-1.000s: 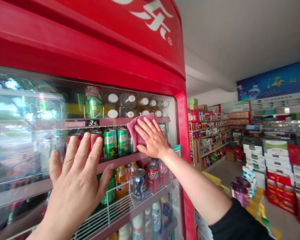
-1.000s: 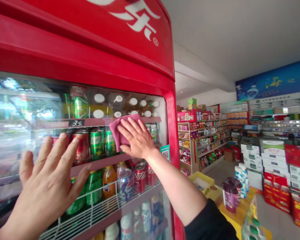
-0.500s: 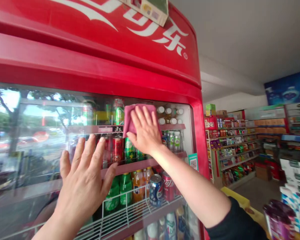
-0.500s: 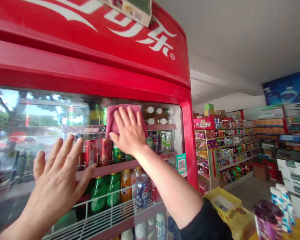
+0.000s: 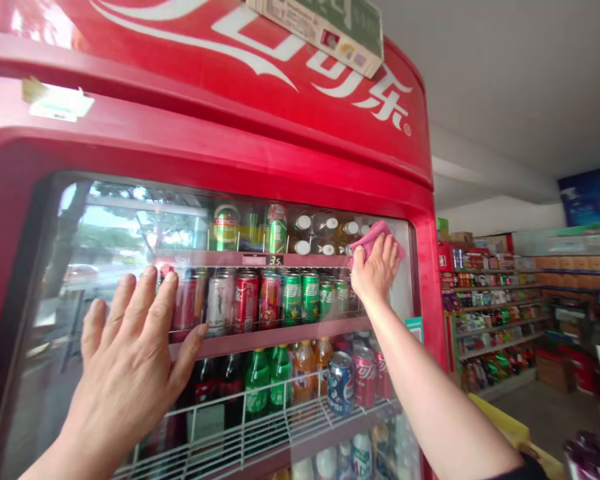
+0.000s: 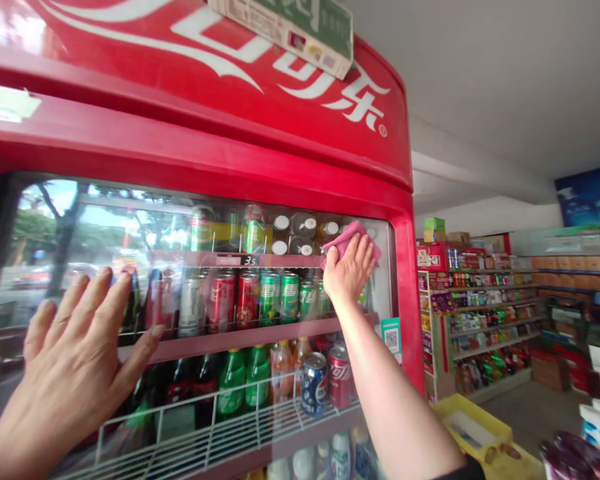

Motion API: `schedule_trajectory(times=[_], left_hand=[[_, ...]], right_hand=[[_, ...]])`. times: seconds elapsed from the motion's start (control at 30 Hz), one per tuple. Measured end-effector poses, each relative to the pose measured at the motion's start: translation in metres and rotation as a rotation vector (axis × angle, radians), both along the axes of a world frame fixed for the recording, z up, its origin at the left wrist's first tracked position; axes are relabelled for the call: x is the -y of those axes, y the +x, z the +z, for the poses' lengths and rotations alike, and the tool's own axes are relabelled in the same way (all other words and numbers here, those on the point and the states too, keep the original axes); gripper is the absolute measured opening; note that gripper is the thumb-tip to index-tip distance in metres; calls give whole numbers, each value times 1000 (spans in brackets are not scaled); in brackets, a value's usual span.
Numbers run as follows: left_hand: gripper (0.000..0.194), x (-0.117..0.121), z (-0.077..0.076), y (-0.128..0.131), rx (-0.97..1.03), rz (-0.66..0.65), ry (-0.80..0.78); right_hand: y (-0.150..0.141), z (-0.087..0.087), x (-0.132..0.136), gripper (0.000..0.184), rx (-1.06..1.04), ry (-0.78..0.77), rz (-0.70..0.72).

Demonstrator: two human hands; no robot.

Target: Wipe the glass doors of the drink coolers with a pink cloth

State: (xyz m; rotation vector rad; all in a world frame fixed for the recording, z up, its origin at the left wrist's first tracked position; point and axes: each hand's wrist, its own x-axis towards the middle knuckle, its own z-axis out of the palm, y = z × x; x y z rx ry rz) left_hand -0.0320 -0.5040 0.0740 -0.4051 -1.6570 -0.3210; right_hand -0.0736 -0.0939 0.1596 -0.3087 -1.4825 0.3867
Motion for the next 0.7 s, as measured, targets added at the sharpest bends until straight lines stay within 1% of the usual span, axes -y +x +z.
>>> schedule_trajectory(times=[0.03,0.1,0.17,0.23,0.3,0.33,0.4,0.43,0.47,0.5,0.53,0.6,0.63,0.7], left_hand=[[83,4,-2,-2,5,-4,3],[82,8,-5,-5,5,-27,11],[81,8,-9,-7,8,-50,19],[80,6,-10,-8,11,-68,26],[80,4,-9,-8,18,-86,18],[79,4,-8,-8,17,-94,10],[79,6,-7,-7,8,-104,-7],[78,9,-7,-7,-1,-106,-12],[78,13,-8,-6,-14,-109,-11],[78,19,-9,-6,-21,-112,-13],[79,26,-10,-7,-23,-117,-14],[80,43,-15,-7,-11,-133,-12],[81,52,-17,-7,1,-141,-9],[82,70,-21,-6,18,-157,-5]], right_hand=[[1,1,21,81,20,47,5],[4,0,73,81,67,227,29],[9,-10,129,82,113,469,86],[15,-26,176,88,166,717,158],[19,-41,206,86,195,925,188],[21,-47,213,83,202,1011,192],[23,-52,211,78,216,1135,187],[23,-51,203,77,222,1154,178],[22,-49,192,76,226,1137,163],[21,-46,178,76,230,1089,144],[21,-43,162,76,231,1011,119],[20,-35,127,76,218,796,73],[20,-32,111,76,202,664,56],[20,-25,84,76,149,346,34]])
